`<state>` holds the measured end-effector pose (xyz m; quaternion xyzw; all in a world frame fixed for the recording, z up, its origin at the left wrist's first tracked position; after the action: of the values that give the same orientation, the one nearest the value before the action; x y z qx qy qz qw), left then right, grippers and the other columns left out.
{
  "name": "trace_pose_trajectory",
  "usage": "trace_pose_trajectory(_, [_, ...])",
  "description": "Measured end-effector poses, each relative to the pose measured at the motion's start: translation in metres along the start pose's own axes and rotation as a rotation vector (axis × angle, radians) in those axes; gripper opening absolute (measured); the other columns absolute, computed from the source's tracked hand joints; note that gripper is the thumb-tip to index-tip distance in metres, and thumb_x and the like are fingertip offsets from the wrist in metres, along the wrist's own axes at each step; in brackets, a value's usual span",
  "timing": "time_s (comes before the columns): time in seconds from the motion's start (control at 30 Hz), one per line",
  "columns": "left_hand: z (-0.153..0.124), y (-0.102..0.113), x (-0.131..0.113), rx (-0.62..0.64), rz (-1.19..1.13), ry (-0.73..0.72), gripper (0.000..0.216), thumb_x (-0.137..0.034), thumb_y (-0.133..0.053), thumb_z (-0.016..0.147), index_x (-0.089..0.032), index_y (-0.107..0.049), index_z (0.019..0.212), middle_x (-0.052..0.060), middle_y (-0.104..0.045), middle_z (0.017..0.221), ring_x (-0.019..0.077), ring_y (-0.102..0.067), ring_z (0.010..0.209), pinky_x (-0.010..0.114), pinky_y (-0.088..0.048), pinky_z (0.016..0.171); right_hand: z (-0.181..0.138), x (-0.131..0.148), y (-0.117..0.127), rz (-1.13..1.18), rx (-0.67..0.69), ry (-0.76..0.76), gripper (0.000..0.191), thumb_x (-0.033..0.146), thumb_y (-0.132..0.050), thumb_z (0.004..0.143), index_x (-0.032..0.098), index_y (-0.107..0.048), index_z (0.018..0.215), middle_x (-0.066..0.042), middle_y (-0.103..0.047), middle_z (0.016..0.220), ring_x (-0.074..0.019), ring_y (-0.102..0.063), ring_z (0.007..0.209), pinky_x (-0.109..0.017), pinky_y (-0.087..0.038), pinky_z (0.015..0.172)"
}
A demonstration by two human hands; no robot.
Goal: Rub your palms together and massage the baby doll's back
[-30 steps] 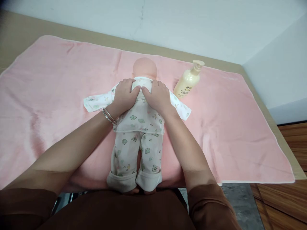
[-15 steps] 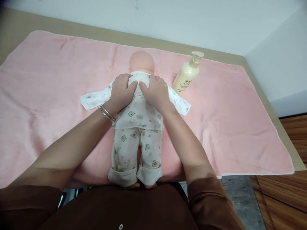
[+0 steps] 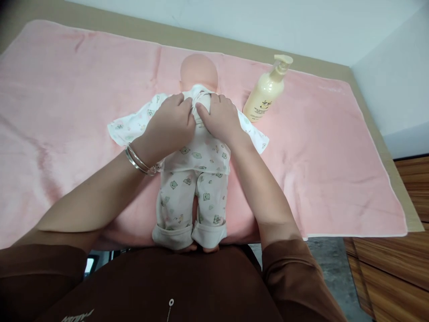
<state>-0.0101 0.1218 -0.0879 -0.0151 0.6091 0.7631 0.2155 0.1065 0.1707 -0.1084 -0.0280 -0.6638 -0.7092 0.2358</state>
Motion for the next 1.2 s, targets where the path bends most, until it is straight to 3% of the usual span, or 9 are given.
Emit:
trace_pose_trajectory(0.2, [0.025,-0.008,0.038,0.013,-0.239,0.131,0.02,-0.02,-0.044,0.092,-0.021,-0.049,0.073,0.012,-0.064,0.084,0.0297,-0.064,0.088,0.045,-0.053,0.086,-0.027,0.032,-0.006,-0.074,0.044,0.085,0.06,0.031,-0.033,0.102,0.002,-0.029,0.155,-0.025,-0.036,0.158,-0.0434,-0.026,0.154,-0.07,-0.024,0.125])
trace_pose_trajectory(0.33, [0.027,-0.02,0.048,-0.059,-0.288,0.144,0.023,-0.03,-0.04,0.098,-0.022,-0.059,0.087,0.013,-0.067,0.103,0.0325,-0.062,0.108,0.049,-0.048,0.101,-0.04,0.053,-0.002,-0.071,0.016,0.18,0.054,0.019,-0.027,0.099,0.003,-0.039,0.149,-0.022,-0.04,0.156,-0.0405,-0.026,0.156,-0.066,-0.023,0.128])
trace_pose_trajectory(0.47, [0.013,-0.016,0.029,-0.147,-0.308,0.091,0.015,-0.035,-0.05,0.096,-0.024,-0.061,0.095,0.013,-0.064,0.112,0.0355,-0.053,0.124,0.053,-0.038,0.116,-0.015,0.025,0.004,0.004,0.025,0.087,0.045,0.025,-0.024,0.103,0.009,-0.055,0.131,-0.019,-0.057,0.14,-0.0341,-0.046,0.143,-0.057,-0.035,0.125])
trace_pose_trajectory(0.57, [0.007,-0.011,0.015,-0.094,-0.298,0.047,0.01,-0.029,-0.053,0.091,-0.023,-0.059,0.085,0.014,-0.062,0.105,0.0374,-0.055,0.118,0.055,-0.041,0.113,0.004,-0.002,0.001,0.022,0.032,-0.014,0.05,0.039,-0.024,0.106,0.009,-0.051,0.136,-0.019,-0.051,0.148,-0.0335,-0.04,0.149,-0.059,-0.027,0.128])
trace_pose_trajectory(0.63, [0.011,-0.009,0.016,-0.063,-0.318,0.035,0.013,-0.026,-0.052,0.09,-0.024,-0.055,0.078,0.013,-0.062,0.098,0.036,-0.057,0.111,0.054,-0.045,0.108,0.003,-0.005,-0.003,-0.009,0.048,-0.027,0.055,0.041,-0.025,0.106,0.005,-0.042,0.145,-0.022,-0.043,0.154,-0.0352,-0.031,0.154,-0.061,-0.022,0.13])
trace_pose_trajectory(0.8, [0.03,-0.018,0.044,-0.071,-0.36,0.12,0.022,-0.026,-0.047,0.092,-0.024,-0.046,0.07,0.011,-0.061,0.086,0.0323,-0.061,0.096,0.052,-0.05,0.097,-0.039,0.042,0.0,-0.072,-0.001,0.122,0.053,0.029,-0.03,0.102,-0.001,-0.043,0.142,-0.026,-0.043,0.152,-0.0419,-0.031,0.153,-0.065,-0.025,0.128])
trace_pose_trajectory(0.93, [0.027,-0.02,0.045,-0.093,-0.29,0.215,0.018,-0.026,-0.043,0.098,-0.023,-0.057,0.087,0.013,-0.063,0.102,0.0338,-0.058,0.109,0.054,-0.044,0.104,-0.052,0.061,0.004,-0.105,0.01,0.184,0.048,0.014,-0.031,0.095,0.001,-0.048,0.138,-0.025,-0.052,0.142,-0.0408,-0.035,0.151,-0.064,-0.03,0.126])
trace_pose_trajectory(1.07, [0.01,-0.011,0.012,-0.038,-0.114,0.145,0.024,-0.023,-0.041,0.098,-0.017,-0.06,0.11,0.02,-0.058,0.121,0.0405,-0.053,0.122,0.057,-0.04,0.11,-0.021,0.031,0.008,-0.041,0.001,0.093,0.039,0.018,-0.026,0.1,0.009,-0.057,0.121,-0.018,-0.063,0.123,-0.0345,-0.055,0.133,-0.057,-0.043,0.117])
trace_pose_trajectory(1.2, [0.003,-0.003,-0.005,-0.058,-0.21,0.086,0.015,-0.013,-0.051,0.089,-0.021,-0.061,0.097,0.016,-0.059,0.119,0.0395,-0.052,0.125,0.054,-0.041,0.112,0.003,0.0,0.006,0.034,-0.028,0.003,0.04,0.028,-0.024,0.104,0.01,-0.057,0.118,-0.016,-0.063,0.124,-0.0304,-0.056,0.129,-0.051,-0.042,0.118])
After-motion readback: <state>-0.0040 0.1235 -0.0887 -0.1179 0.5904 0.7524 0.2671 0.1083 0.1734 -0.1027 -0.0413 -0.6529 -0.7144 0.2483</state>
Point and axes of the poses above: each hand's wrist, its own z-axis towards the middle knuckle, its own y-axis out of the back of the hand, x = y × z, the point moved 7 cm from there along z, towards the middle knuckle
